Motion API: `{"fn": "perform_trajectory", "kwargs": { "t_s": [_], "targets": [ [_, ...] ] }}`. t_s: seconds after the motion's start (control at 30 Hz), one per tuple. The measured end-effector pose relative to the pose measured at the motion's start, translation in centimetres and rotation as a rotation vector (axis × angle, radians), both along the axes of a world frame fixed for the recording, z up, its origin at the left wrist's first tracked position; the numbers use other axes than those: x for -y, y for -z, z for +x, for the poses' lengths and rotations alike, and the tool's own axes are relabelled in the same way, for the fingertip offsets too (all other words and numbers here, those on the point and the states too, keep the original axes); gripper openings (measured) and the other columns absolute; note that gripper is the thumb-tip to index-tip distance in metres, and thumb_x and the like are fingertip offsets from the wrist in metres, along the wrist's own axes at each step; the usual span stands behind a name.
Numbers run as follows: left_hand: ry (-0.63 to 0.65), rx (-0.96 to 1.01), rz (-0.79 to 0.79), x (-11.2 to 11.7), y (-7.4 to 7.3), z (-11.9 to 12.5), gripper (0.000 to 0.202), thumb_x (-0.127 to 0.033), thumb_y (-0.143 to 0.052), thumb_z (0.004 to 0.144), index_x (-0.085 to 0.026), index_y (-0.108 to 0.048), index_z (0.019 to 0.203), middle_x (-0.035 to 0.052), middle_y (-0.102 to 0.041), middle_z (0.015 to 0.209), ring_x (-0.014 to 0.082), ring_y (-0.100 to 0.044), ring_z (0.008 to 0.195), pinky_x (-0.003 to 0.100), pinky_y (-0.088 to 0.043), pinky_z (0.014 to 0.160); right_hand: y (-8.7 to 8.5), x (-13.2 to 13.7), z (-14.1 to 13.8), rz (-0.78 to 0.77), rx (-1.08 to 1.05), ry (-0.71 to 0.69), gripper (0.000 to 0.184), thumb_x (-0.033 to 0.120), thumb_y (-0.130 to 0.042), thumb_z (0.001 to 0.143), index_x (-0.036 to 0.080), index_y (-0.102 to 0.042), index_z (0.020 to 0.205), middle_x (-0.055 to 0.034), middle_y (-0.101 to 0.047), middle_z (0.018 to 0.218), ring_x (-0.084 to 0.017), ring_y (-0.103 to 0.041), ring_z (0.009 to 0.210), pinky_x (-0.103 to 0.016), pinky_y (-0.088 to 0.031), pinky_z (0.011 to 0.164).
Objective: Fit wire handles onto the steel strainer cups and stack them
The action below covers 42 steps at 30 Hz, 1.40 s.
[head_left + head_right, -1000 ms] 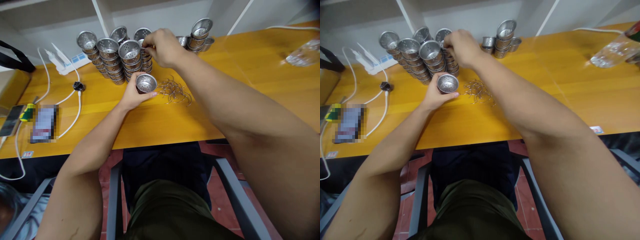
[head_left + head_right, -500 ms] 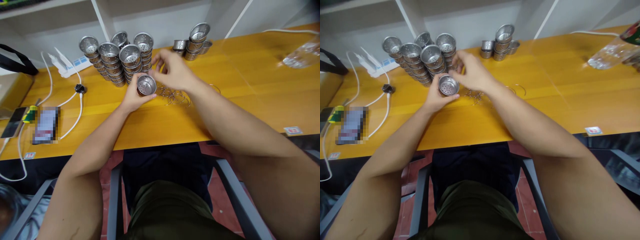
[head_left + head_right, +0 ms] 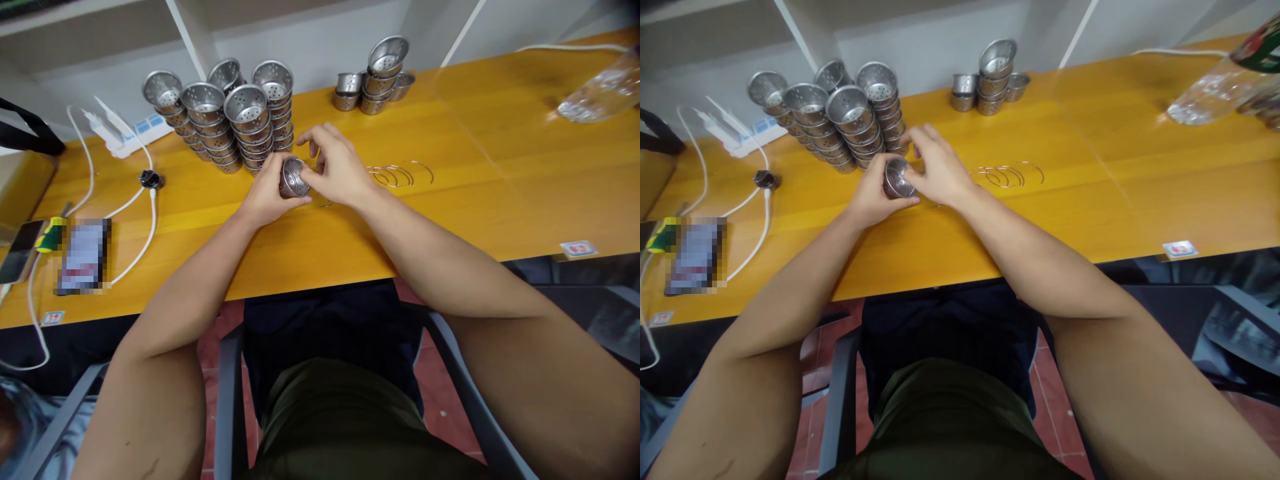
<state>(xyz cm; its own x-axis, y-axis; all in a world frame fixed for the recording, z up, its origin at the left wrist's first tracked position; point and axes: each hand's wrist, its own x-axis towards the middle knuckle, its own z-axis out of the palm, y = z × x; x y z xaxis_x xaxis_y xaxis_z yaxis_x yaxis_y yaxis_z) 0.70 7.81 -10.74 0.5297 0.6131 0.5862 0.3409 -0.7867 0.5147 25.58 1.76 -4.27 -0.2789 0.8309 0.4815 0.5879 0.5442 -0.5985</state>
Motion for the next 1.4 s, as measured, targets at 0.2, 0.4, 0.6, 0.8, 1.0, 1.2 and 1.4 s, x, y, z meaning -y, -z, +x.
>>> {"fn": "perform_trajectory", "kwargs": {
  "t_s": [0.2, 0.4, 0.6, 0.8, 1.0, 1.2, 1.4],
  "targets": [
    [-0.011, 0.023, -0.031, -0.2, 0.0, 0.2, 0.12, -0.105, -0.105, 0.069, -0.029, -0.067, 0.154, 0.0158, -0.075, 0.148, 0.051, -0.073, 0.147, 0.068, -0.057, 0.135, -0.2, 0.5, -0.4, -0.099, -0.021, -0.035, 0.019, 0.042, -0.081, 0.112, 0.03, -0.074, 0.125, -0.0042, -0.064, 0.089, -0.034, -0.068, 0.091, -0.054, -0.069, 0.103],
    [-0.04, 0.025, -0.063, 0.0, -0.2, 0.4, 0.121, -0.109, -0.103, 0.066, -0.028, -0.069, 0.15, 0.0156, -0.078, 0.145, 0.0514, -0.074, 0.148, 0.068, -0.056, 0.137, 0.7, -1.0, -0.8, -0.155, -0.189, -0.1, 0.035, 0.06, -0.083, 0.108, 0.029, -0.067, 0.111, -0.0034, -0.059, 0.084, -0.03, -0.063, 0.081, -0.05, -0.068, 0.086],
    [-0.04, 0.039, -0.06, -0.3, 0.2, 0.7, 0.121, -0.108, -0.105, 0.065, -0.029, -0.069, 0.149, 0.0142, -0.08, 0.142, 0.0499, -0.078, 0.142, 0.065, -0.06, 0.132, 0.8, -2.0, 0.2, -0.291, -0.32, -0.236, 0.053, 0.077, -0.086, 0.102, 0.031, -0.062, 0.108, -0.0006, -0.058, 0.078, -0.026, -0.061, 0.072, -0.042, -0.064, 0.07],
    [-0.126, 0.124, -0.029, -1.4, 0.3, -0.4, 0.12, -0.107, -0.103, 0.071, -0.028, -0.064, 0.153, 0.0147, -0.078, 0.144, 0.0475, -0.078, 0.142, 0.067, -0.06, 0.132, 2.6, -3.0, -0.4, -0.184, -0.483, -0.087, 0.073, 0.1, -0.072, 0.106, 0.032, -0.062, 0.13, -0.0014, -0.067, 0.087, -0.027, -0.069, 0.072, -0.045, -0.067, 0.07],
    [-0.041, 0.117, -0.009, -0.8, 0.0, -0.9, 0.13, -0.112, -0.1, 0.068, -0.032, -0.054, 0.16, 0.0149, -0.07, 0.154, 0.0468, -0.075, 0.146, 0.064, -0.063, 0.13, 3.6, -5.2, 2.1, -0.05, -0.352, 0.023, 0.061, 0.092, -0.068, 0.114, 0.033, -0.066, 0.129, -0.0058, -0.07, 0.094, -0.033, -0.074, 0.085, -0.054, -0.069, 0.084],
    [-0.022, 0.22, 0.177, 1.1, -2.3, 0.1, 0.119, -0.117, -0.085, 0.081, -0.035, -0.047, 0.158, 0.012, -0.068, 0.149, 0.0429, -0.075, 0.145, 0.06, -0.064, 0.127, 3.5, -5.4, 4.7, -0.109, 0.035, 0.002, 0.023, 0.037, -0.09, 0.104, 0.027, -0.069, 0.1, -0.0123, -0.075, 0.104, -0.041, -0.076, 0.105, -0.068, -0.068, 0.11],
    [-0.213, 0.411, 0.563, -0.4, -8.6, -3.1, 0.089, -0.097, -0.09, 0.098, -0.037, -0.062, 0.158, 0.0072, -0.068, 0.149, 0.0357, -0.068, 0.142, 0.058, -0.056, 0.128, 3.8, -5.2, 4.1, -0.091, 0.092, 0.014, 0.02, 0.008, -0.084, 0.092, 0.022, -0.076, 0.103, -0.0174, -0.075, 0.122, -0.044, -0.077, 0.123, -0.066, -0.065, 0.122]
  ]
}}
